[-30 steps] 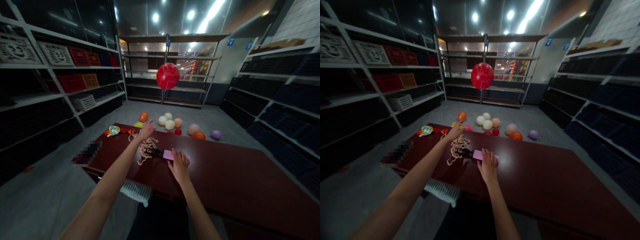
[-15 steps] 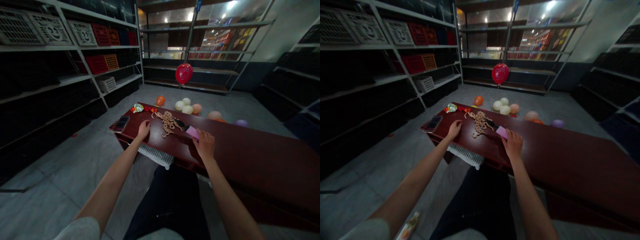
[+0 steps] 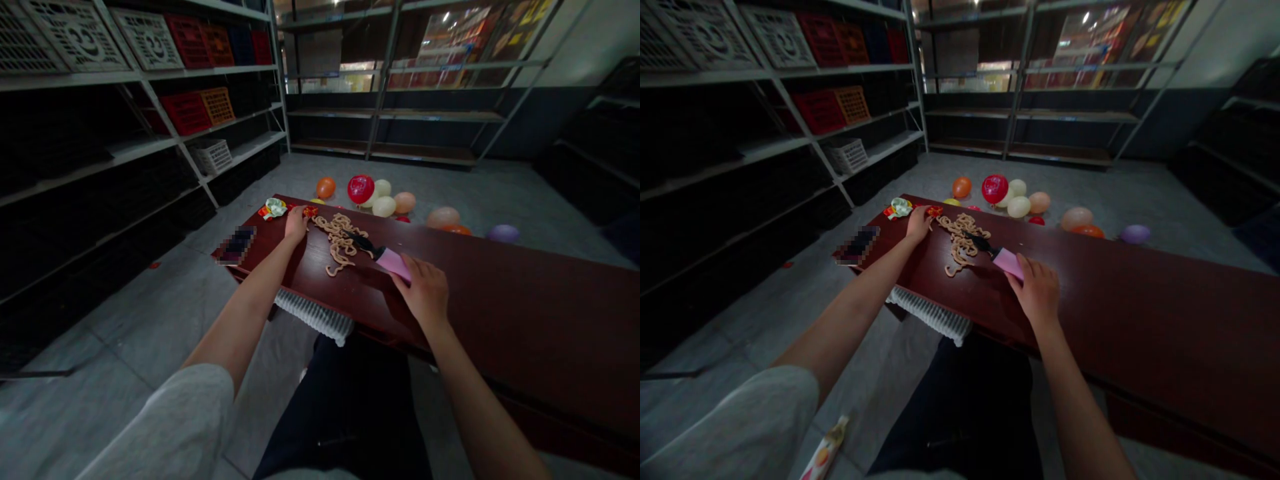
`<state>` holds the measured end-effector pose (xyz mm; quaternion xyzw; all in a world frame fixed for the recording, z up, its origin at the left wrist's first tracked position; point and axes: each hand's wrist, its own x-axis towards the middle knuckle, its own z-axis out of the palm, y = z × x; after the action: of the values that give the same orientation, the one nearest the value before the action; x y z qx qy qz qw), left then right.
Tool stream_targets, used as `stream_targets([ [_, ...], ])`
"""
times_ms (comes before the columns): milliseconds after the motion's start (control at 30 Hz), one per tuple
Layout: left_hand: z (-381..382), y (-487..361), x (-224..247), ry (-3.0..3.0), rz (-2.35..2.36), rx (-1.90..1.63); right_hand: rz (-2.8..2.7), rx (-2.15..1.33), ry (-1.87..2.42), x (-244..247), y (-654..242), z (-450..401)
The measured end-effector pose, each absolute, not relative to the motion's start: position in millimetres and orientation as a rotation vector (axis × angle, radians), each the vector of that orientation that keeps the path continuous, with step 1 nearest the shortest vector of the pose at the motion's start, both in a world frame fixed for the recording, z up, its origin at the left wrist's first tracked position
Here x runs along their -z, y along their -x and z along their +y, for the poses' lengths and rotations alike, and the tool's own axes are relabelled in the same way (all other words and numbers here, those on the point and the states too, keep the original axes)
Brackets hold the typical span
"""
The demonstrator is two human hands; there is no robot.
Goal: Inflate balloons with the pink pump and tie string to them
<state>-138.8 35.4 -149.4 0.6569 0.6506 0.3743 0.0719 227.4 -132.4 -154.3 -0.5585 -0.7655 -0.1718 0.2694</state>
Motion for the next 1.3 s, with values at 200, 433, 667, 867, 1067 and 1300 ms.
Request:
stream_targets([
  [200, 61.4, 137.4, 151.2, -1.887, 2.085, -1.146, -2.052, 0.468, 1.497, 153.8, -227.1, -132.0],
  [433, 60.7, 121.9, 113.9, -1.461, 1.826, -1.738, -1.997, 0.519, 1.425, 157.9, -228.4, -128.6],
  [667, -24.4, 60.7, 69.2, -0.785, 1.132, -1.728, -1.915, 0.382, 1.488, 154.8, -229.2, -134.2],
  [867, -88.0, 35.4, 78.0, -0.280, 0.717, -1.385, -1.846, 0.042, 1.602, 139.1, -225.1, -155.4],
  [1067, -114.4, 29.8, 92.7, -0.075, 0.504, -1.415, -1.788, -0.396, 1.647, 126.1, -220.8, -190.4],
  [1300, -126.8, 23.4, 94.7, -0.160, 0.427, -1.462, -1.860, -0.416, 1.628, 119.7, -217.4, -220.8],
])
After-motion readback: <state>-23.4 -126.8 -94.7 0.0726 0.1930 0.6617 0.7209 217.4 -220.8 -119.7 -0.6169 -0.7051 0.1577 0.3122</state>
